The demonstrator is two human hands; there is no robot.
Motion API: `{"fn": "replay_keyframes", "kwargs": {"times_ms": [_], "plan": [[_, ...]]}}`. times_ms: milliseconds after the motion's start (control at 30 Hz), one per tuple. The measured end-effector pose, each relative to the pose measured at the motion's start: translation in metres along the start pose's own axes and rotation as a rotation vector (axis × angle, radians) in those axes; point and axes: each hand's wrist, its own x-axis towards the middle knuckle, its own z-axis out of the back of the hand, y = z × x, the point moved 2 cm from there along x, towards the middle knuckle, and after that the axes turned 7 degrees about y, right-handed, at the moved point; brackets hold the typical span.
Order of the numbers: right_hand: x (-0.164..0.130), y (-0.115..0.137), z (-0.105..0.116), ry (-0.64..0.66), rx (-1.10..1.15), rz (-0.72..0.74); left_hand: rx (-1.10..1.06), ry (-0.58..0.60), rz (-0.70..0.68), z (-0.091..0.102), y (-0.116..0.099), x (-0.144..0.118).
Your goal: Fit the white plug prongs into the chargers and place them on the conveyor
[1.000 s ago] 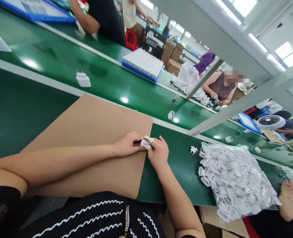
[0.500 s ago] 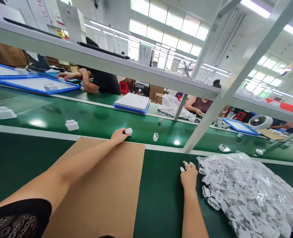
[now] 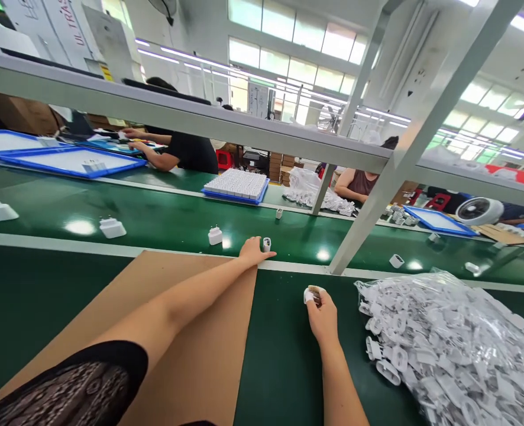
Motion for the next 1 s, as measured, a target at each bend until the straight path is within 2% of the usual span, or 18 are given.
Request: {"fn": "replay_keyframes", "kwargs": {"times_ms": [133,267,400,500,567,600,700,767,833,900,1000], "plan": [[-0.001,-0.002,-0.002,0.017,-0.056,0.038,-0.045,0.002,-0.012,-0.001,-0.012,0.003],[-0.003,-0.001,-0.007,0.014,-0.074,0.123,-0.085,-0.013,-0.157,0.012,-0.015,-0.023],[-0.007,0.004,-0.01,0.073,-0.241,0.255,-0.122,0.065,-0.384,0.026,-0.005,-0.085],[-0.011,0.015,-0.014,0.122,-0.347,0.254,-0.185,0.153,-0.557,0.034,0.008,-0.145],[-0.015,0.026,-0.019,0.143,-0.269,0.195,-0.233,0.198,-0.667,0.038,0.016,-0.179],[-0.017,0.03,-0.024,0.172,-0.155,0.141,-0.243,0.22,-0.704,0.039,0.02,-0.192],[-0.025,0.041,-0.043,0.335,0.311,-0.08,-0.248,0.283,-0.714,0.036,0.033,-0.214],[-0.031,0.046,-0.054,0.415,0.491,-0.196,-0.319,0.269,-0.665,0.03,0.041,-0.218],[-0.037,0.053,-0.061,0.451,0.532,-0.25,-0.434,0.226,-0.597,0.025,0.046,-0.218],[-0.041,0.063,-0.066,0.462,0.486,-0.226,-0.513,0.21,-0.543,0.021,0.05,-0.216],[-0.047,0.086,-0.072,0.434,0.272,-0.018,-0.551,0.231,-0.537,0.018,0.051,-0.212]]}}
